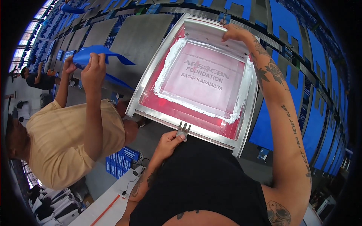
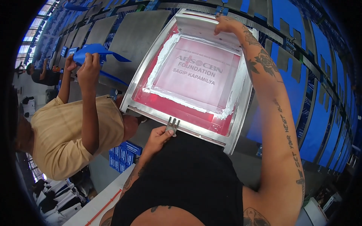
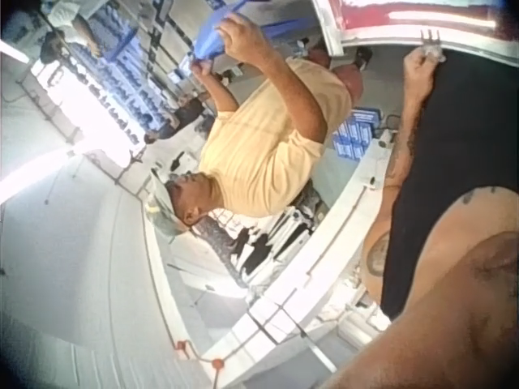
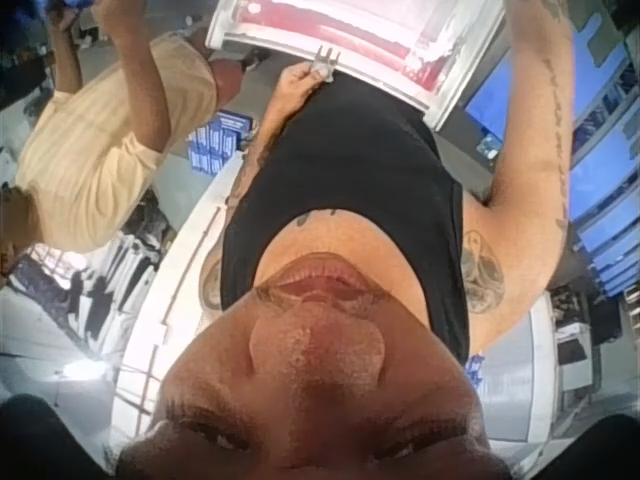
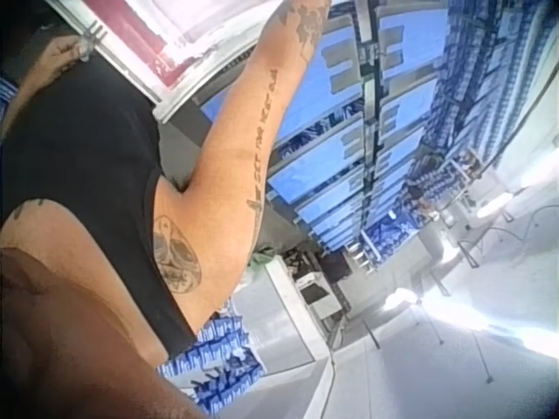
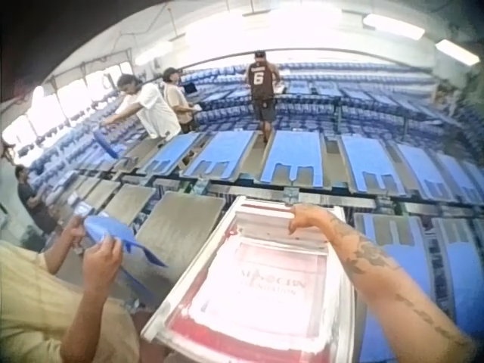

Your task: Screen printing logos onto fabric bags using a manual press.

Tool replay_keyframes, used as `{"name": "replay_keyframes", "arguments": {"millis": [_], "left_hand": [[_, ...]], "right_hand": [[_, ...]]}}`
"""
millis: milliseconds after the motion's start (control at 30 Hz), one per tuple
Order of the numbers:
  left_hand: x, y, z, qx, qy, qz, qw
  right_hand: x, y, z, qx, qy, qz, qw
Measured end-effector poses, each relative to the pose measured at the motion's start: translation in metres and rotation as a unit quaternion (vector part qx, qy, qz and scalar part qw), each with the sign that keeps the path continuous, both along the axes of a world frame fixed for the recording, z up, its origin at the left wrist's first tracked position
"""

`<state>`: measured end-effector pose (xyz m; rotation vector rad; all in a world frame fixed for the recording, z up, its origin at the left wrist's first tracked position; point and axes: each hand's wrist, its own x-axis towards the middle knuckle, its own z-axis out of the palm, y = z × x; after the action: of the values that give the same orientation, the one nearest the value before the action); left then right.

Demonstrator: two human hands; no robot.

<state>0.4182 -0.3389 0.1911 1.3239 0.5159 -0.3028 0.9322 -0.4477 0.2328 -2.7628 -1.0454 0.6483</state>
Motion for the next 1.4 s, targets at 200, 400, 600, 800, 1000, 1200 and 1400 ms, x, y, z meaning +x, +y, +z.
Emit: {"name": "replay_keyframes", "arguments": {"millis": [200, 400, 600, 800, 1000, 1200, 1400], "left_hand": [[0.0, -0.008, -0.032, -0.047, 0.044, 0.057, 0.996], [-0.002, -0.011, -0.055, 0.009, 0.099, 0.005, 0.995], [0.004, 0.005, -0.042, 0.055, 0.084, -0.087, 0.991], [0.012, 0.021, -0.045, 0.127, 0.073, -0.195, 0.97], [0.013, 0.034, -0.066, 0.091, -0.013, -0.226, 0.97], [0.021, 0.047, -0.05, 0.059, 0.033, -0.239, 0.969], [0.013, 0.167, -0.008, -0.092, -0.05, 0.002, 0.995]], "right_hand": [[-0.007, 0.0, -0.006, 0.051, -0.043, -0.005, 0.998], [-0.013, 0.003, -0.009, 0.018, -0.003, 0.002, 1.0], [-0.032, 0.005, -0.007, 0.041, -0.037, -0.045, 0.997], [-0.103, -0.001, -0.013, 0.07, -0.08, -0.034, 0.994], [-0.283, -0.014, -0.008, 0.06, -0.128, -0.062, 0.988], [-0.397, -0.008, 0.006, 0.057, -0.181, -0.049, 0.981], [-0.307, -0.048, 0.033, 0.063, -0.013, -0.274, 0.959]]}}
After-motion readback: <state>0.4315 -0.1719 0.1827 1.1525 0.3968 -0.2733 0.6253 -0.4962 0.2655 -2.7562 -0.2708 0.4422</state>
